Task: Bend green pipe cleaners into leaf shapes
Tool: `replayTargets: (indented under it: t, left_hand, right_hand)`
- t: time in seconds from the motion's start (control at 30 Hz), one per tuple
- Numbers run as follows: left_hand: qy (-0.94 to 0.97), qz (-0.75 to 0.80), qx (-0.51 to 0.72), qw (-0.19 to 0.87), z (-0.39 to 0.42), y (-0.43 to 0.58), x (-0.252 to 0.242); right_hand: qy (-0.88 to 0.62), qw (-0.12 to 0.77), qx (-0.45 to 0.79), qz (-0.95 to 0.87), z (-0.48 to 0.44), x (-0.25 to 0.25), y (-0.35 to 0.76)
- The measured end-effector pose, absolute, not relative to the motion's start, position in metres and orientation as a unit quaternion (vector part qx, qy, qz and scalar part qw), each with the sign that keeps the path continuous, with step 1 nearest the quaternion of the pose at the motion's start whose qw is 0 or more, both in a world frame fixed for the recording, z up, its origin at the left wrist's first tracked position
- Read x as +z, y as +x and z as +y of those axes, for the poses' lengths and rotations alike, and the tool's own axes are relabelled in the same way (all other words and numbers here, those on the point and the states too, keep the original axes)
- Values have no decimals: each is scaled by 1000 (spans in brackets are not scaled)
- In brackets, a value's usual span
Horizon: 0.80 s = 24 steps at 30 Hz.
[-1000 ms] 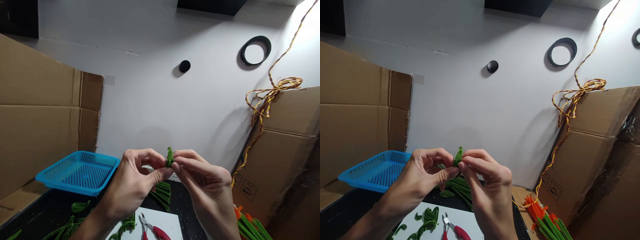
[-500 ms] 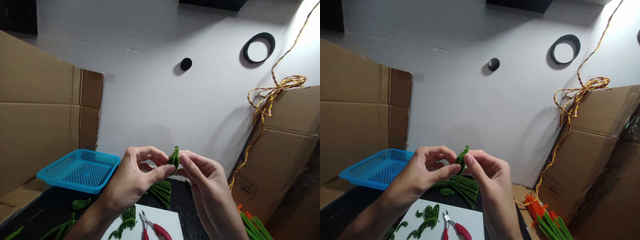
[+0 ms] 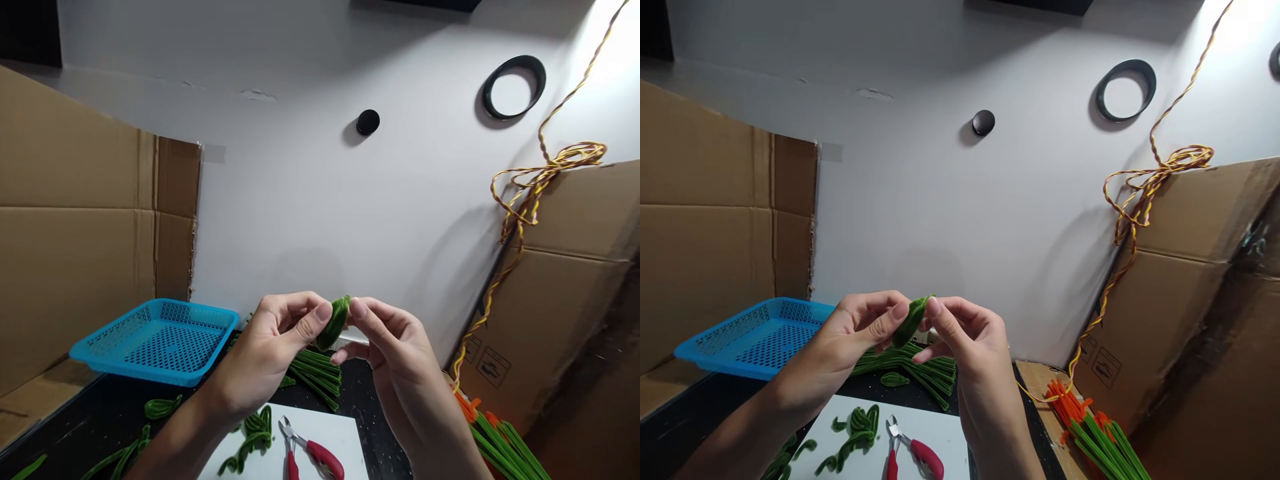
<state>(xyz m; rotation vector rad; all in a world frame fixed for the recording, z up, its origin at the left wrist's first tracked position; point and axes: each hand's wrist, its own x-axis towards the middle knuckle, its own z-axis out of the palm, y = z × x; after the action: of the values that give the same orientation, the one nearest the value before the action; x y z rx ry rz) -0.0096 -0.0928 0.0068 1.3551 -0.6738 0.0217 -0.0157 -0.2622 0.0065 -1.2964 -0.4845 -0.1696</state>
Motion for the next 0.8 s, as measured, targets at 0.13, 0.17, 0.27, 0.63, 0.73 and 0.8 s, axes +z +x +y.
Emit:
replayTargets:
  t: [0.13,0.17,0.27,0.63,0.73,0.8]
  left_hand:
    - [603,-330,-26,726,-93,-14,7]
    - [602,-334,-33,725,-93,-14,6]
    - [619,-339,-32,708,-92,-14,4]
    - [612,-339,-60,712,-96,-17,5]
    - [596,-350,-64,720,-96,-16,4]
    - [600,-352,-53,716,-96,-15,5]
  right_hand:
    - [-565,790,-31,-234,-263,8,-16]
    - [-562,794,-23,-230,-263,8,-16]
    - [-559,802,-15,-211,-263,10,-17]
    - [-560,801,-94,-189,-263,15,-22]
    - [-538,815,-114,-182,-262,14,-22]
    - [-531,819,-114,-185,-261,13,-22]
